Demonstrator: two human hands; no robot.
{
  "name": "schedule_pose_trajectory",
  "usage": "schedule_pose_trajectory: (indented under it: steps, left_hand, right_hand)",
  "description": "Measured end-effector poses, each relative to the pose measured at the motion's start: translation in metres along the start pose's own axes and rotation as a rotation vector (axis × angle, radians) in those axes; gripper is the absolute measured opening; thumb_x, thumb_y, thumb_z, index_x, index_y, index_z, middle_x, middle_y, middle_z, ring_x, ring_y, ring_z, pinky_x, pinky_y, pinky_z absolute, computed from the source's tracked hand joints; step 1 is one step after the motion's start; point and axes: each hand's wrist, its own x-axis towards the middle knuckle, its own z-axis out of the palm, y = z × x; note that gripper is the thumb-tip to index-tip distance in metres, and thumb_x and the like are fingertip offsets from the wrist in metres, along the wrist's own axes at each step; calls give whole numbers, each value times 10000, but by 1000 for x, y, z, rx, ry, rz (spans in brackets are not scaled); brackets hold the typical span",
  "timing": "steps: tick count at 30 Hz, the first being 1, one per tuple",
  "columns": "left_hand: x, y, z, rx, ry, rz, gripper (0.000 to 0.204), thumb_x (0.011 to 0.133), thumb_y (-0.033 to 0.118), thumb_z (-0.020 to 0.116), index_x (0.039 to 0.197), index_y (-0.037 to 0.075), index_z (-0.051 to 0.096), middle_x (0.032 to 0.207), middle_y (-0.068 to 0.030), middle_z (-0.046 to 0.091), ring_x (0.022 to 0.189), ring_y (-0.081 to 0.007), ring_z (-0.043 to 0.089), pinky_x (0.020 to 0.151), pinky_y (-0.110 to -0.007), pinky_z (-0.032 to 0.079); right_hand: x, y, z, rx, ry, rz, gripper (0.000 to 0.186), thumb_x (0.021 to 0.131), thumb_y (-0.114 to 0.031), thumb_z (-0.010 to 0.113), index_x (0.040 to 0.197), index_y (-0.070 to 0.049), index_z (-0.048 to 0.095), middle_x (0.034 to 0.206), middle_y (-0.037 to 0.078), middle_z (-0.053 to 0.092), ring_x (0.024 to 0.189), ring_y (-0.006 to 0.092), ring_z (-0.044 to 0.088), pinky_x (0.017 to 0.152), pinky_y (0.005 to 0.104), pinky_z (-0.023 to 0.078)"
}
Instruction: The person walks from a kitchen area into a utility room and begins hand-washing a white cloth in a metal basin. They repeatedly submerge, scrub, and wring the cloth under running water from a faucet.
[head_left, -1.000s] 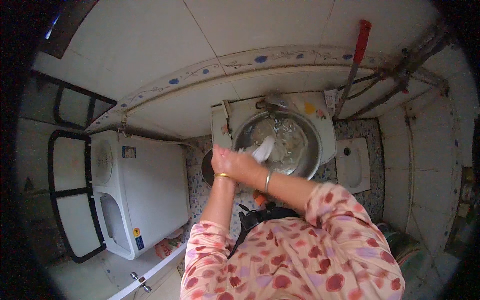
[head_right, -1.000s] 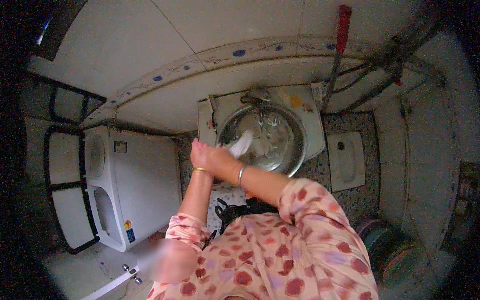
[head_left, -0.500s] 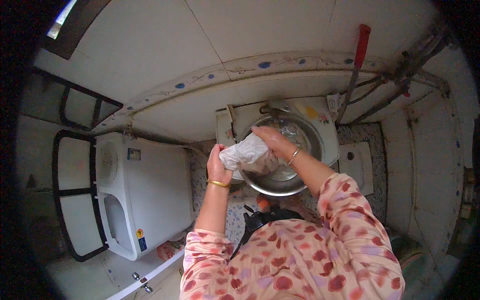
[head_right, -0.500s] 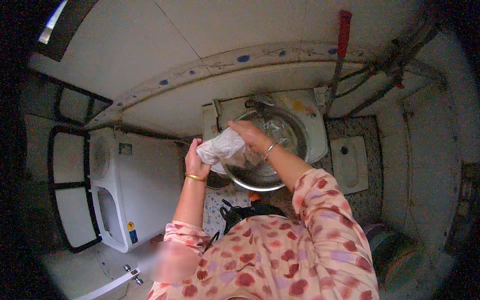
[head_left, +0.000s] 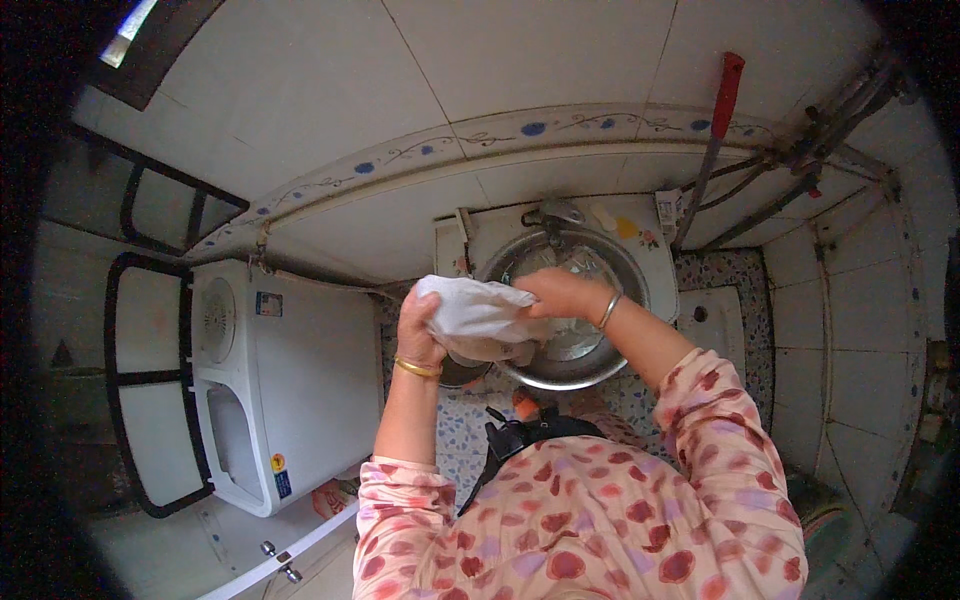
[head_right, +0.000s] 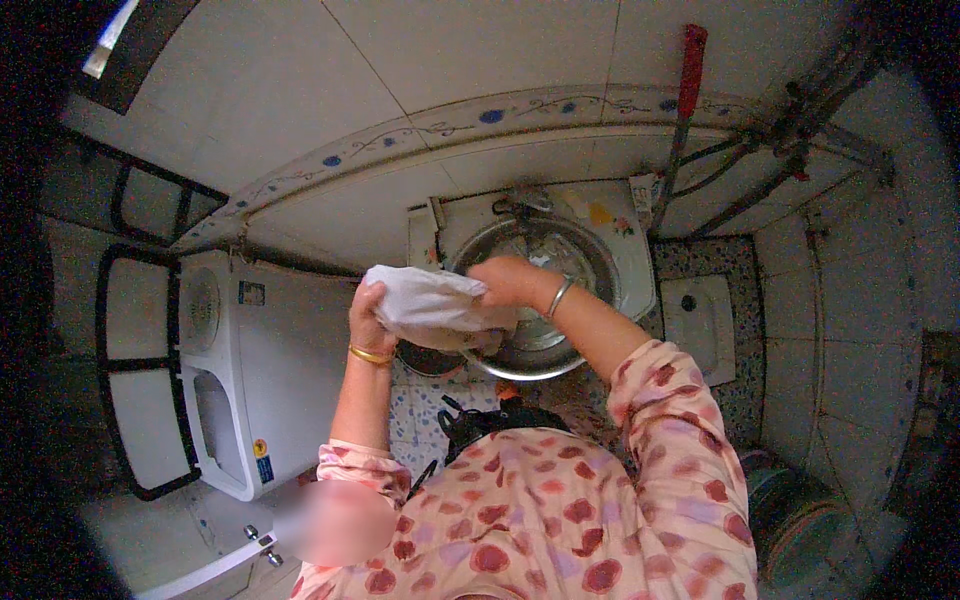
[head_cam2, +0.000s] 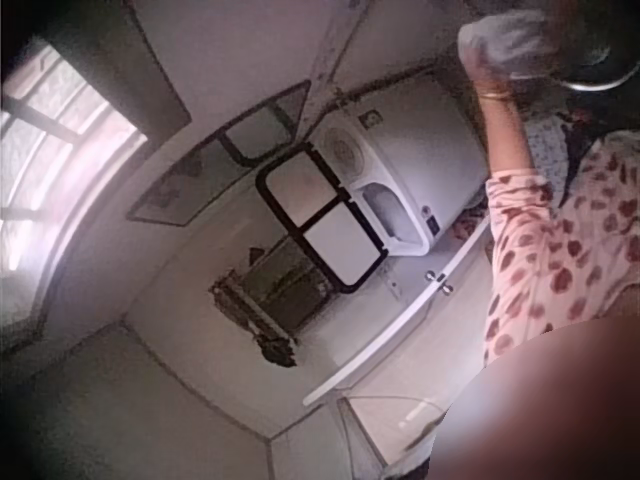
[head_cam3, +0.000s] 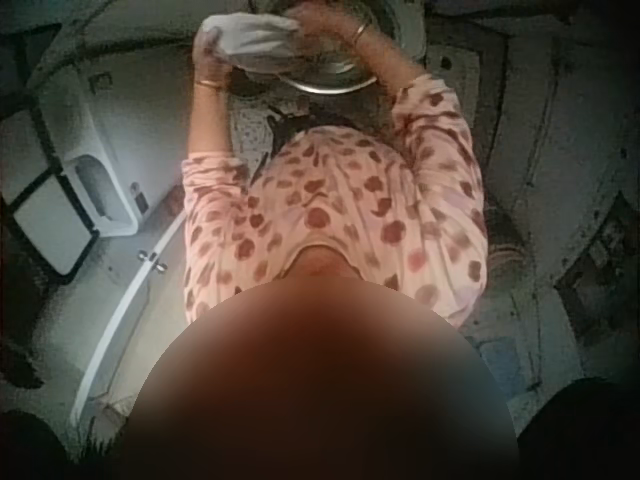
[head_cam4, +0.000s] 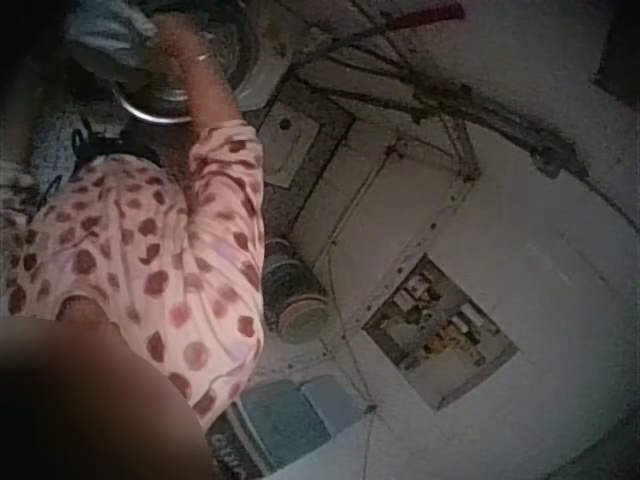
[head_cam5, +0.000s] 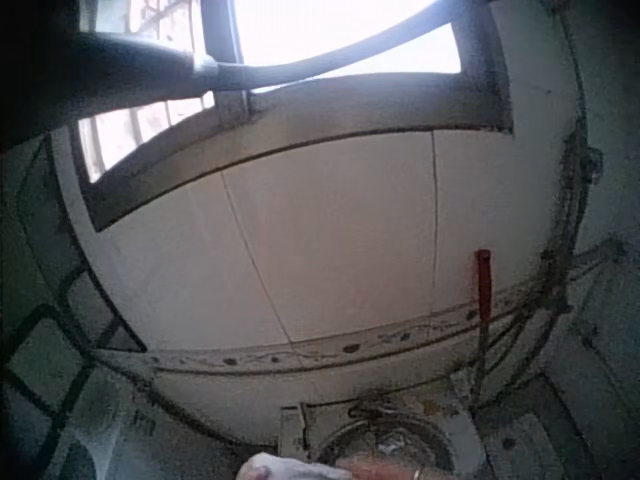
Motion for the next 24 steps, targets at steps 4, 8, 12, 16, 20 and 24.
schedule_pose_trajectory:
  steps: [4, 8, 12, 16, 20, 24]
  left_hand:
    - [-2, -4, -14, -377, -12, -52, 421, 796, 335, 545, 1022, -20, 539, 1039, -148, 582, 956, -278, 561, 878, -406, 424]
    - [4, -17, -24, -348, 39, -139, 461, 827, 354, 522, 1101, -17, 511, 1132, -153, 539, 1058, -285, 506, 945, -400, 366]
    - [11, -37, -32, -324, 78, -57, 427, 823, 274, 537, 1112, -36, 484, 1117, -162, 538, 1047, -289, 509, 952, -405, 359]
    - [24, -67, -56, -402, 244, -55, 328, 832, 274, 529, 1026, 11, 507, 1035, -121, 563, 899, -254, 547, 808, -373, 438]
    - [36, -89, -60, -299, 299, -166, 250, 850, 332, 509, 831, 84, 490, 820, -44, 555, 604, -155, 485, 534, -307, 436]
    - [30, -102, -34, -352, 515, -114, 268, 878, 379, 437, 855, 120, 502, 616, -4, 475, 562, -163, 455, 534, -331, 402]
  right_hand:
    - [-15, 22, 20, 999, 79, 52, 328, 778, -200, 575, 1049, -16, 549, 949, 50, 597, 842, 133, 560, 750, 278, 444]
    - [-13, 8, 26, 1842, 297, -108, 273, 822, -150, 507, 1047, -3, 551, 979, 58, 578, 885, 144, 548, 797, 289, 430]
    - [-3, 24, 45, 1161, 583, -100, 291, 811, -160, 532, 1052, 3, 540, 1033, 71, 561, 941, 175, 543, 863, 294, 408]
    - [4, -47, 61, 761, 611, -51, 267, 799, -214, 548, 1007, -47, 568, 985, 133, 574, 915, 259, 562, 813, 341, 436]
    - [-4, -106, 57, 329, 457, -126, 192, 768, -228, 544, 880, -77, 586, 794, 106, 578, 736, 287, 583, 624, 394, 476]
    - [42, -50, 74, -115, 665, 16, 160, 772, -186, 509, 749, -30, 535, 700, 155, 571, 616, 327, 575, 541, 415, 469]
